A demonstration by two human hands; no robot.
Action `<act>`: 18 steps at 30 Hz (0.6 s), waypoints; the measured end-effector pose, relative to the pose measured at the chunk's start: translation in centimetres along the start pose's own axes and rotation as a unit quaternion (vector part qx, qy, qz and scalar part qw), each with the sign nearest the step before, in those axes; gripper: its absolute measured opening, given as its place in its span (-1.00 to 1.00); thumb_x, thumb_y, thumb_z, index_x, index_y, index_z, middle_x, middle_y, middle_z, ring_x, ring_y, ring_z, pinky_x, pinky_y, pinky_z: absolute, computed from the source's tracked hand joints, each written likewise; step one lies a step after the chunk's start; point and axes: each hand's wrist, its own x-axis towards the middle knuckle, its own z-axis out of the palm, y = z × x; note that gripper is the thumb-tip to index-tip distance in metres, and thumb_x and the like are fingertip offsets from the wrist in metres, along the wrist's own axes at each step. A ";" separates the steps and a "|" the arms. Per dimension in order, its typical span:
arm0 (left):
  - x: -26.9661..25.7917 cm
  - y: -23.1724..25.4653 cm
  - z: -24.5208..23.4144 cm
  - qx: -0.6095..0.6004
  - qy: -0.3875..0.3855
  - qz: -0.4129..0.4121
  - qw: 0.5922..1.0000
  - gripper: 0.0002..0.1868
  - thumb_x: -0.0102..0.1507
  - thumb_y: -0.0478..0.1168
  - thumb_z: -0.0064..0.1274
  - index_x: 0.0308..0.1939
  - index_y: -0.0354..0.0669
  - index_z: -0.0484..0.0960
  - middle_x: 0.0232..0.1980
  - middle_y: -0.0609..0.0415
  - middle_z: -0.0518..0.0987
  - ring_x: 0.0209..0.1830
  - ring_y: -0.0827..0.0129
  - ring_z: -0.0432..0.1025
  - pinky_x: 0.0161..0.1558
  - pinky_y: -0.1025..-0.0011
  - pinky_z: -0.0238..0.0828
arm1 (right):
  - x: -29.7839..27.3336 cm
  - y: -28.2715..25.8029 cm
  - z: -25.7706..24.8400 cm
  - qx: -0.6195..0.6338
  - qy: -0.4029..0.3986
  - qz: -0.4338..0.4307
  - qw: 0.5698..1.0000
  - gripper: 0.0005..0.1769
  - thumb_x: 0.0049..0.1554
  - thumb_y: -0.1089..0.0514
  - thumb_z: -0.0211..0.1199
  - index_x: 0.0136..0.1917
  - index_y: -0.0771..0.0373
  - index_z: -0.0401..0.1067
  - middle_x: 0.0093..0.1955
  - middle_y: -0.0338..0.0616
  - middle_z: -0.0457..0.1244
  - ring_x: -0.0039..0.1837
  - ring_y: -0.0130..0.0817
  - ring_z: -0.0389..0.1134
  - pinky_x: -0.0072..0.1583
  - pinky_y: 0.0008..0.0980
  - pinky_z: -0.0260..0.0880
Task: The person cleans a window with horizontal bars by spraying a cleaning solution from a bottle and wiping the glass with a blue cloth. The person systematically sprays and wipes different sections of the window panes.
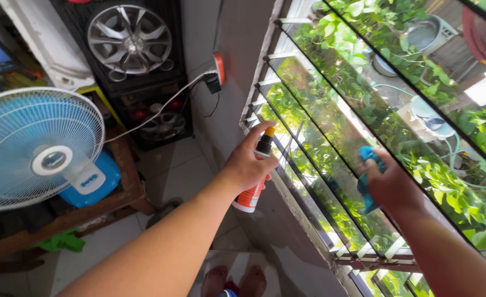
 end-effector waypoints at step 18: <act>-2.5 -1.7 -0.6 -0.025 0.006 -0.048 0.999 -0.18 0.08 -0.34 0.12 0.39 0.42 0.34 -0.05 0.05 0.44 -0.52 0.36 0.47 -0.57 0.26 0.52 | 5.6 -2.4 2.4 0.006 -0.004 -0.026 1.000 -0.67 0.27 -0.02 0.11 0.17 0.10 0.55 -0.07 0.04 0.41 -0.01 -0.04 0.45 0.09 -0.07 0.40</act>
